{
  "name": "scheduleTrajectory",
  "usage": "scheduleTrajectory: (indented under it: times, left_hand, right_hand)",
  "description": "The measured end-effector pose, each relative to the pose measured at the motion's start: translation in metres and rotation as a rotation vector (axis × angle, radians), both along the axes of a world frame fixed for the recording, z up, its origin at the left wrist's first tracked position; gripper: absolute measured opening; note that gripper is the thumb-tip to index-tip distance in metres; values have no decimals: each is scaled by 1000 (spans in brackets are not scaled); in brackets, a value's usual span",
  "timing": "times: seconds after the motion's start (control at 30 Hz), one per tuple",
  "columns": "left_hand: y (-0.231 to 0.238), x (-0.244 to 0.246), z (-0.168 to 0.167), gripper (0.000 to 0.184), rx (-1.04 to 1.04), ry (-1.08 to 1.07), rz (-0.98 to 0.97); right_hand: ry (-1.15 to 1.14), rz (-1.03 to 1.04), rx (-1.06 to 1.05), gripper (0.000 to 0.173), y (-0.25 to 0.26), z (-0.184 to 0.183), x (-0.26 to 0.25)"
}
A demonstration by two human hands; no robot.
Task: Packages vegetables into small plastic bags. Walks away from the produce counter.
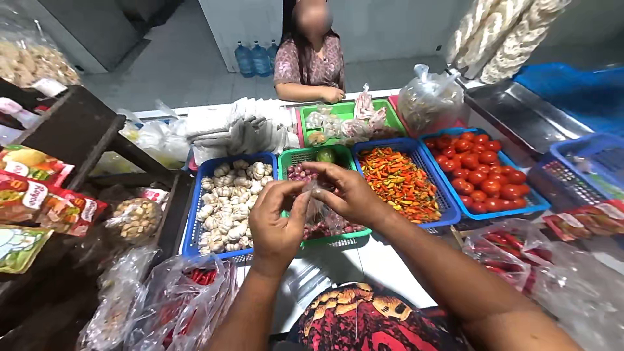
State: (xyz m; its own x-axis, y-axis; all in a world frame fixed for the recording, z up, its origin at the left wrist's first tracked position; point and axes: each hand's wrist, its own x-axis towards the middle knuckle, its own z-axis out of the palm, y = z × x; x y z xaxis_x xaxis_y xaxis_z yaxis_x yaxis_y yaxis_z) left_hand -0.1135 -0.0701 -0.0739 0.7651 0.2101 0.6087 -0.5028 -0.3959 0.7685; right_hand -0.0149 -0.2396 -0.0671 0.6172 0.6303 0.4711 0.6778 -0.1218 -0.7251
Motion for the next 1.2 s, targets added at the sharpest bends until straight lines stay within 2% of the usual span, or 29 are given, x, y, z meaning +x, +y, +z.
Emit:
scheduleTrajectory:
  times: [0.03, 0.07, 0.17, 0.2, 0.23, 0.3, 0.4, 0.43, 0.5, 0.63, 0.7, 0.77, 0.83, 0.9, 0.97, 1.0, 1.03, 1.1, 1.17, 1.2]
  left_hand:
    - [-5, -9, -9, 14, -94, 53, 35]
    - [-12, -19, -19, 20, -231, 185, 14]
    - [-32, -34, -48, 91, -808, 821, -337]
    - [-37, -32, -56, 107, -1000, 940, -410]
    - [-40, -29, -62, 111, -1149, 972, -412]
    - [-40, -21, -65, 95, -1323, 870, -305]
    - [-35, -10, -61, 54, -1430, 669, -159]
    - [-35, -8, -59, 48, -1444, 640, -127]
    - [-36, -4, -56, 43, -1441, 636, -91]
    - [-40, -2, -57, 35, -1422, 713, -84]
    - [-36, -2, -60, 32, -1419, 714, -115]
    - [-28, -5, -64, 32, -1394, 675, -197]
    - [-21, -7, -68, 27, -1317, 640, -263]
    - [-16, -9, -72, 21, -1241, 639, -279]
    - [-20, -10, -78, 15, -1206, 672, -224]
    - [-24, -10, -82, 14, -1201, 681, -197]
    - [-28, -10, -85, 14, -1198, 684, -171]
    - [-35, -11, -90, 11, -1187, 668, -136]
    - [-37, -12, -94, 13, -1214, 626, -133]
    - [-37, -12, -95, 16, -1220, 606, -146]
  right_hand:
    - [-48, -16, -35, 45, 2, 1, 3]
    - [-86, -26, -48, 38, 4, 0, 4]
    - [-147, -7, -60, 15, 11, -4, -3]
    - [-167, 6, -76, 14, 12, -7, -9]
    - [-196, 16, -89, 16, 11, -13, -16]
    - [-242, 12, -95, 21, 5, -27, -35]
    - [-278, -43, -75, 17, -4, -48, -57]
    - [-273, -70, -87, 26, -5, -54, -61]
    - [-272, -113, -122, 42, -3, -65, -66]
    - [-332, -264, -148, 32, -6, -73, -73]
    - [-297, -318, -228, 31, -10, -68, -70]
    - [-183, -297, -358, 20, -15, -62, -65]
    - [14, -233, -411, 29, -20, -63, -59]
    - [356, -127, -198, 32, -24, -78, -53]
    - [767, 21, 166, 31, -22, -90, -52]
    - [880, 72, 289, 32, -17, -91, -53]
    - [898, 83, 337, 33, -11, -89, -55]
    - [643, 26, 203, 35, -6, -89, -55]
    - [205, -97, -158, 39, -7, -86, -50]
    - [71, -143, -280, 35, -7, -85, -49]
